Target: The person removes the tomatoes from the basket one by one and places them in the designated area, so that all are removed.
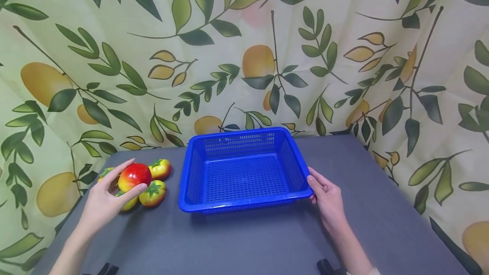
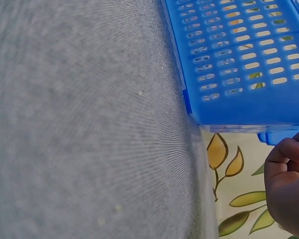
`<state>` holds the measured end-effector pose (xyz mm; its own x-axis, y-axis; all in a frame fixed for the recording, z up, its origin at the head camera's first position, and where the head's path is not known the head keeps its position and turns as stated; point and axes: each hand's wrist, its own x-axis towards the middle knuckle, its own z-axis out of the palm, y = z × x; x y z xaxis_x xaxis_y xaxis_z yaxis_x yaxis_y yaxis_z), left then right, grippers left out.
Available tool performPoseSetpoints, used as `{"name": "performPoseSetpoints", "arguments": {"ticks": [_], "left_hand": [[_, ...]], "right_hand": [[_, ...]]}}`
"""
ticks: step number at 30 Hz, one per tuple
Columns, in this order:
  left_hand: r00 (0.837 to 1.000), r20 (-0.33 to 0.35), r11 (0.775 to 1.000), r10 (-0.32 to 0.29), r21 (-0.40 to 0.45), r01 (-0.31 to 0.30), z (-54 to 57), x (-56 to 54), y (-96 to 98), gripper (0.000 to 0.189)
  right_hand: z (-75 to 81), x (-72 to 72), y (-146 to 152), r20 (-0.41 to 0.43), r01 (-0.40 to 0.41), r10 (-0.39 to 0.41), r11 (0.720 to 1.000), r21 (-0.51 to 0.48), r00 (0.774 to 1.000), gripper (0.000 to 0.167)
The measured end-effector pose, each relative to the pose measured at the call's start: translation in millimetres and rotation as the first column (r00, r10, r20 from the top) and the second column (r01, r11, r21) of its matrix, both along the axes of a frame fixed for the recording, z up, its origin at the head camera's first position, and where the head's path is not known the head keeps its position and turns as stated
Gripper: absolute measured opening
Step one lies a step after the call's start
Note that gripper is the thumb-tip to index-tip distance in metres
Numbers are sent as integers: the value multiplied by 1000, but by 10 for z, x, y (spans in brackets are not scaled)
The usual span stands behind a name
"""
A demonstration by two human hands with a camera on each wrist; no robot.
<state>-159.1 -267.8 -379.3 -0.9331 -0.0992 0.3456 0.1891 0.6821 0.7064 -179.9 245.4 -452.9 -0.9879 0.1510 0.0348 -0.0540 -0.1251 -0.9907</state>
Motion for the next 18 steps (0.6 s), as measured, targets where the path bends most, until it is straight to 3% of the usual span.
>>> {"name": "performPoseSetpoints", "arguments": {"ticks": [6,9,15,18], "left_hand": [[989,-41,989,143,-39,-144,-150,89,-220,76],[979,-20,979,201,-30,-201,-187,106,-305,83],[936,104,937,337,54,-344,-287,172,-524,88],[913,125,915,388,64,-398,-370,204,-674,81]], "right_hand": [[8,-5,-11,-14,7,-7,1000,-16,1000,56],[8,-2,-10,-12,4,-5,1000,-18,1000,54],[11,-4,-14,-11,-2,2,1000,-28,1000,54],[15,-7,-16,-11,-2,2,1000,-22,1000,55]]}}
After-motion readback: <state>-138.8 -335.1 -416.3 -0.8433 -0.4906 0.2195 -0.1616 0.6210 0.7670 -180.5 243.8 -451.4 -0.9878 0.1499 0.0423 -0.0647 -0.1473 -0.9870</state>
